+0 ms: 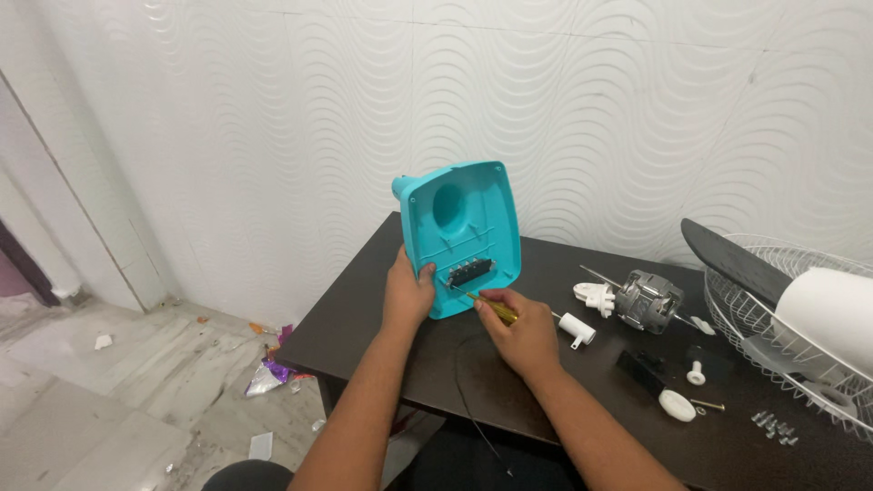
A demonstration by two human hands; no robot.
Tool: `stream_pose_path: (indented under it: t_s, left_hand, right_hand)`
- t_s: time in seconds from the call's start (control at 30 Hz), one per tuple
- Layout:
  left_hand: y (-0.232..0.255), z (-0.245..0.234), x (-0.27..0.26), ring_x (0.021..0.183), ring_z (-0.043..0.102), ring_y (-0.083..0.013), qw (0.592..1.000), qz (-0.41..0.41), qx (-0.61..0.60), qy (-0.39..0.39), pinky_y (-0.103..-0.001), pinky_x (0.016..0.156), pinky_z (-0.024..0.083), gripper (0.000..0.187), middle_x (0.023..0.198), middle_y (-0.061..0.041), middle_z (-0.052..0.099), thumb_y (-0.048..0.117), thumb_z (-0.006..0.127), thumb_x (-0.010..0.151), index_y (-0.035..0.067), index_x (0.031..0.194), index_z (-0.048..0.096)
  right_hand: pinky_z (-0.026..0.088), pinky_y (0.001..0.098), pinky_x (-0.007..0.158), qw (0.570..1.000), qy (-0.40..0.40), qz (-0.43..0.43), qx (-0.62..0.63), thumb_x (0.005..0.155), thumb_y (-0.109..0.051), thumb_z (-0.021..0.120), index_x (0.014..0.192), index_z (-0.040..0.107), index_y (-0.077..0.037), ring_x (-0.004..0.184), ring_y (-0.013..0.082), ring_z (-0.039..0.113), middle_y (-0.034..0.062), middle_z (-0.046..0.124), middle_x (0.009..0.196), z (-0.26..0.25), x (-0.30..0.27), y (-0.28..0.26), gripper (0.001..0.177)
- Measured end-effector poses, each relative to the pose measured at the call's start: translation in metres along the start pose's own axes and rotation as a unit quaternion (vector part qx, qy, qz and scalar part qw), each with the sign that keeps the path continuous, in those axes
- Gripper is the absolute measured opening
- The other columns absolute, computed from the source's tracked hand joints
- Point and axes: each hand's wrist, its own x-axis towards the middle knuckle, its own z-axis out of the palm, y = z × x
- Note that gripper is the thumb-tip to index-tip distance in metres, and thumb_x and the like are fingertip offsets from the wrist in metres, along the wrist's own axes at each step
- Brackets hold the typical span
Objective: The person removes the back cover of a teal electric fan housing and uses a screwdriver to loosen screws on an internal component. They detach a small white plastic piece and a black switch assembly, placing them on the table alongside other fan parts.
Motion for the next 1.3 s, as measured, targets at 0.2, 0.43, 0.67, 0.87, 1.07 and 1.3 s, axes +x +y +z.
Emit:
stream_pose_path:
  t_s: [0.2,0.43,0.67,0.87,1.07,1.3]
  left_hand:
    - [0.000,-0.004,-0.008,0.110,0.066,-0.0467,1.000,-0.003,0.006,0.006,-0.051,0.090,0.052,0.040,0.112,-0.028,0.071,0.006,0.061,0.093,0.001,0.132,0.053]
    - [0.004,-0.009,-0.011,0.109,0.065,-0.0473,0.999,0.006,0.031,0.007,-0.052,0.089,0.052,0.042,0.111,-0.029,0.070,0.006,0.061,0.093,0.001,0.134,0.050]
    - [0.008,-0.014,-0.014,0.110,0.066,-0.0471,0.999,0.012,0.035,-0.011,-0.052,0.089,0.052,0.044,0.112,-0.028,0.070,0.006,0.061,0.094,0.005,0.136,0.049]
    - [0.006,-0.020,-0.015,0.113,0.064,-0.0483,0.997,0.035,0.013,-0.072,-0.051,0.093,0.052,0.060,0.113,-0.029,0.070,0.001,0.064,0.082,0.007,0.139,0.046]
    - [-0.008,-0.018,-0.012,0.119,0.064,-0.0449,0.995,0.034,-0.009,-0.094,-0.046,0.101,0.050,0.078,0.121,-0.029,0.068,-0.004,0.055,0.072,0.007,0.147,0.041]
    - [-0.014,-0.015,-0.011,0.125,0.062,-0.0427,0.996,0.028,0.005,-0.089,-0.043,0.105,0.047,0.083,0.125,-0.028,0.068,-0.008,0.051,0.069,0.007,0.150,0.042]
  right_hand:
    - [0.059,0.0299,0.072,0.998,-0.006,-0.052,0.033,0.084,-0.022,0.079,0.107,0.079,-0.008,0.079,0.0191,0.079,0.0116,0.080,0.090,0.004,-0.004,-0.001,0.027]
    - [0.058,0.0309,0.073,0.998,-0.022,-0.066,0.012,0.084,-0.021,0.079,0.108,0.079,-0.009,0.082,0.0198,0.079,0.0122,0.080,0.093,0.002,-0.006,0.001,0.028]
    - [0.058,0.0310,0.073,0.997,-0.032,-0.070,0.018,0.085,-0.022,0.077,0.108,0.078,-0.008,0.083,0.0203,0.079,0.0121,0.080,0.093,0.001,-0.007,-0.003,0.027]
    - [0.049,0.0321,0.054,0.994,-0.076,0.076,0.035,0.099,-0.033,0.063,0.107,0.077,-0.004,0.052,0.0165,0.065,0.0120,0.072,0.062,-0.001,-0.006,-0.007,0.033]
    - [0.047,0.0292,0.047,0.982,-0.106,0.098,0.119,0.098,-0.031,0.064,0.112,0.075,-0.003,0.048,0.0114,0.059,0.0064,0.067,0.059,0.001,-0.006,-0.006,0.033]
    - [0.054,0.0334,0.057,0.996,-0.080,-0.030,0.023,0.093,-0.026,0.071,0.114,0.075,-0.007,0.058,0.0223,0.071,0.0133,0.073,0.069,0.003,-0.007,0.000,0.029]
